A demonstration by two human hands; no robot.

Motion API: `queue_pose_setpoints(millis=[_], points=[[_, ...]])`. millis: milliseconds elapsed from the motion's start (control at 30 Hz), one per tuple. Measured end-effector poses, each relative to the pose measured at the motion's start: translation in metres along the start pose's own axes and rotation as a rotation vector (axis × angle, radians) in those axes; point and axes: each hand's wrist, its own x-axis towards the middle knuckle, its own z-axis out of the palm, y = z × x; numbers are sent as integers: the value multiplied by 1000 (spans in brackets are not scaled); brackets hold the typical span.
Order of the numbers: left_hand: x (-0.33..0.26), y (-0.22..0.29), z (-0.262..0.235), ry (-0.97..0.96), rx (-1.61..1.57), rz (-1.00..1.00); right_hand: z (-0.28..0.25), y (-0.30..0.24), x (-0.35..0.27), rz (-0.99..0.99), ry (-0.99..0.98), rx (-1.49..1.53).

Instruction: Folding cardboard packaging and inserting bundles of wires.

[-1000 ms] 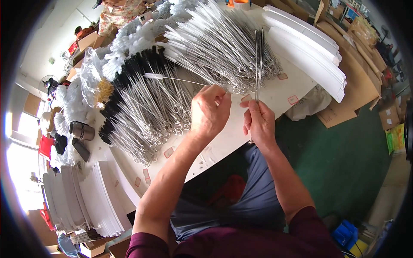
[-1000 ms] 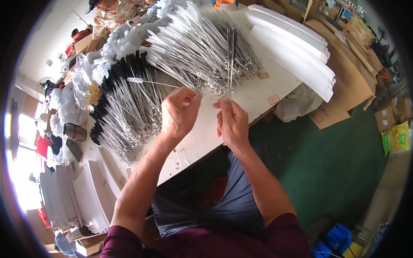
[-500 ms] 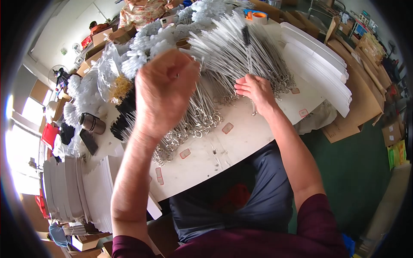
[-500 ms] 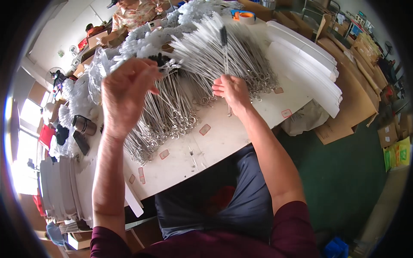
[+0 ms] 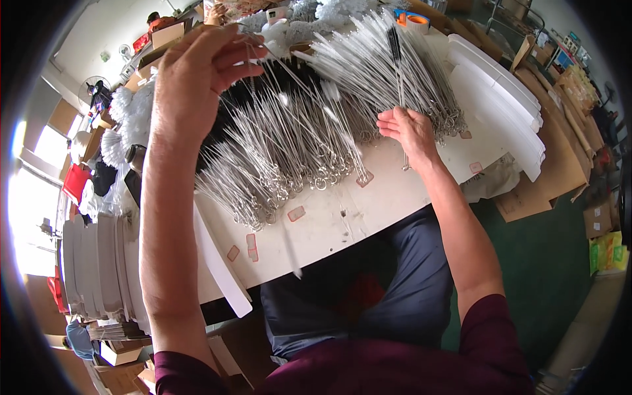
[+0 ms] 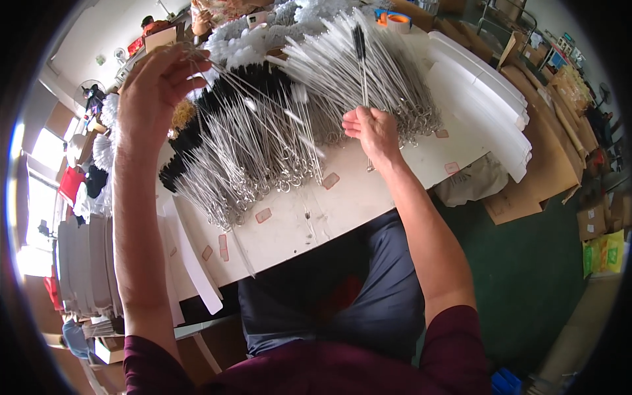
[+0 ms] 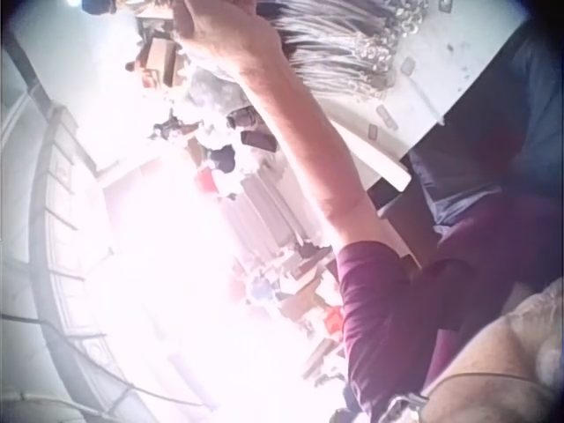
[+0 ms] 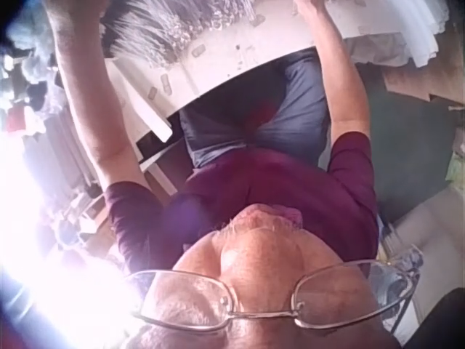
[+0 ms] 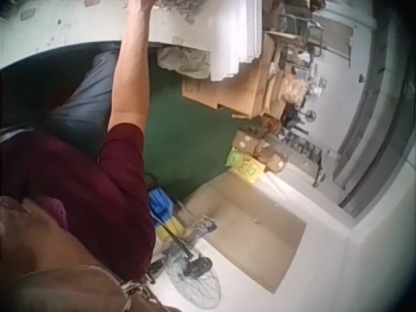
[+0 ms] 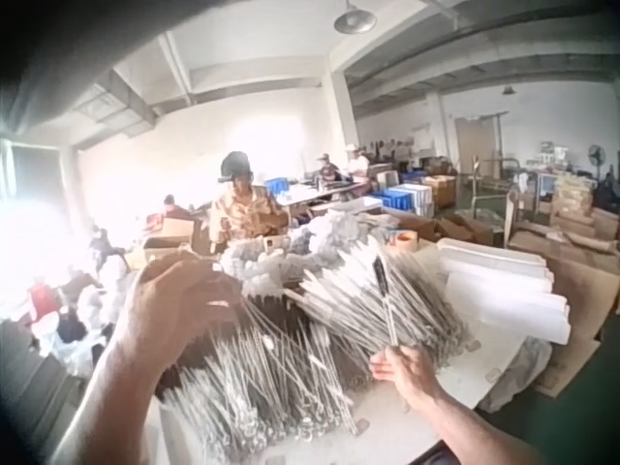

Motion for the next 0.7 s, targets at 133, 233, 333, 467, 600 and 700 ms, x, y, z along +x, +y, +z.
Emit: queue_pose_setpoints(millis=[133, 233, 333, 467, 600, 700], points=[[-7, 19, -1, 45, 108, 50, 16, -22, -28, -49, -96, 3], [-16, 9, 6, -78, 16, -5, 37, -50, -47, 121, -294, 188], [-28, 11, 30, -67, 52, -7, 56, -59, -68, 248, -406, 207], [-33, 25, 23, -105, 65, 30, 51, -29, -78, 267, -412, 47], [-39, 49, 4, -142, 92, 104, 35, -7, -73, 220, -289, 36], [-42, 69, -12, -172, 88, 117, 26, 8, -69, 171, -257, 5]])
